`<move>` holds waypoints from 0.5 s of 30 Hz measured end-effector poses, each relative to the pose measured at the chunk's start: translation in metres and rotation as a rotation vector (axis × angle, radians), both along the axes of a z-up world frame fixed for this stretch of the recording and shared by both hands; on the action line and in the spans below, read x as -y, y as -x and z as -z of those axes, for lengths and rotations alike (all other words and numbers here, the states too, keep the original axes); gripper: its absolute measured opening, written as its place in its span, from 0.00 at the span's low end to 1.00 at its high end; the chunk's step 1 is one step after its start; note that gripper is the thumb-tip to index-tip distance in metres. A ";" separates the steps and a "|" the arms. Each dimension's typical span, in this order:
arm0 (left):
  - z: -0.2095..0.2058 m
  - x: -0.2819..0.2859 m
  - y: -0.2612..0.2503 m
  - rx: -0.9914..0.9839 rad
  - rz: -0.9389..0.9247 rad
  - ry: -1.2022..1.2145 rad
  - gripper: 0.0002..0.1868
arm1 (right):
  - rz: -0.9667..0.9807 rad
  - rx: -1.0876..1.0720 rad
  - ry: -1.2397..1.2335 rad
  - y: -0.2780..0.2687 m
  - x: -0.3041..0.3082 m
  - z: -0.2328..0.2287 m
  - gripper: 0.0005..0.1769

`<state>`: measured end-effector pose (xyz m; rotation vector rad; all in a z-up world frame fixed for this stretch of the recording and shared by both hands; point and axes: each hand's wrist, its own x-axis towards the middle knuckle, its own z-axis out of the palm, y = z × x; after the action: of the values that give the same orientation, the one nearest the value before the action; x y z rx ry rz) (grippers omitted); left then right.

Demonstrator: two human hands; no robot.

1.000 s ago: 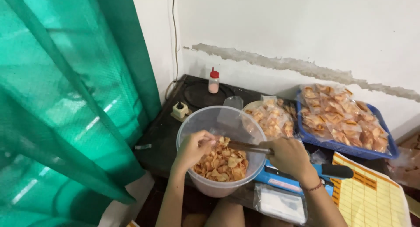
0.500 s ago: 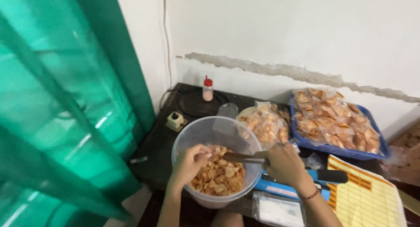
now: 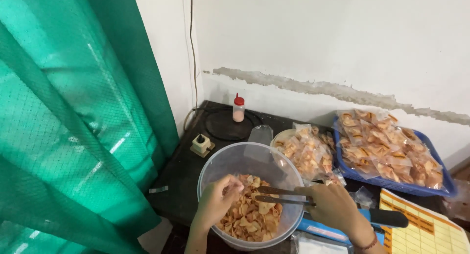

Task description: Filling small plastic bags with chips and sealing them using a manual heat sealer.

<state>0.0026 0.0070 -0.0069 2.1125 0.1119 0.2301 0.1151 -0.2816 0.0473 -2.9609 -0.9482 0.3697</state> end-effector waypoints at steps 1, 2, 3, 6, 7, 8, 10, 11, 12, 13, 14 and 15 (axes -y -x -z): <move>0.000 0.001 -0.002 -0.009 0.000 0.001 0.14 | 0.000 -0.009 0.001 0.001 -0.002 -0.010 0.28; 0.002 0.001 -0.001 0.009 0.005 0.002 0.12 | -0.030 -0.005 0.032 0.003 -0.005 -0.017 0.27; 0.004 0.001 -0.001 0.027 0.010 0.004 0.11 | -0.059 0.000 0.064 0.005 -0.009 -0.025 0.27; 0.013 0.000 -0.003 0.064 0.030 -0.036 0.14 | -0.132 0.044 0.120 -0.008 -0.003 -0.014 0.24; 0.012 0.001 -0.002 0.050 0.028 -0.036 0.14 | -0.135 0.030 0.119 -0.006 -0.007 -0.024 0.24; 0.011 0.001 -0.001 0.112 0.032 -0.029 0.14 | -0.094 0.053 0.155 -0.003 -0.012 -0.033 0.29; 0.013 0.001 0.001 0.159 0.037 -0.025 0.14 | -0.053 0.061 0.186 -0.001 -0.021 -0.044 0.34; 0.014 0.001 0.002 0.152 -0.006 0.036 0.14 | -0.033 0.079 0.250 -0.001 -0.027 -0.047 0.28; 0.017 0.002 0.002 0.146 -0.045 0.097 0.13 | -0.009 0.097 0.315 -0.001 -0.031 -0.049 0.26; 0.016 0.001 0.003 0.130 -0.038 0.094 0.13 | -0.004 0.081 0.312 -0.010 -0.035 -0.038 0.26; 0.014 0.002 0.004 0.167 -0.045 0.075 0.15 | -0.027 0.078 0.309 -0.018 -0.038 -0.027 0.27; 0.014 0.003 0.004 0.204 -0.051 0.057 0.16 | -0.051 0.076 0.305 -0.025 -0.041 -0.015 0.28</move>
<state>-0.0016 0.0042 -0.0209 2.0189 0.0510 0.4663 0.1404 -0.2407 0.0623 -3.2499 -1.0649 0.4421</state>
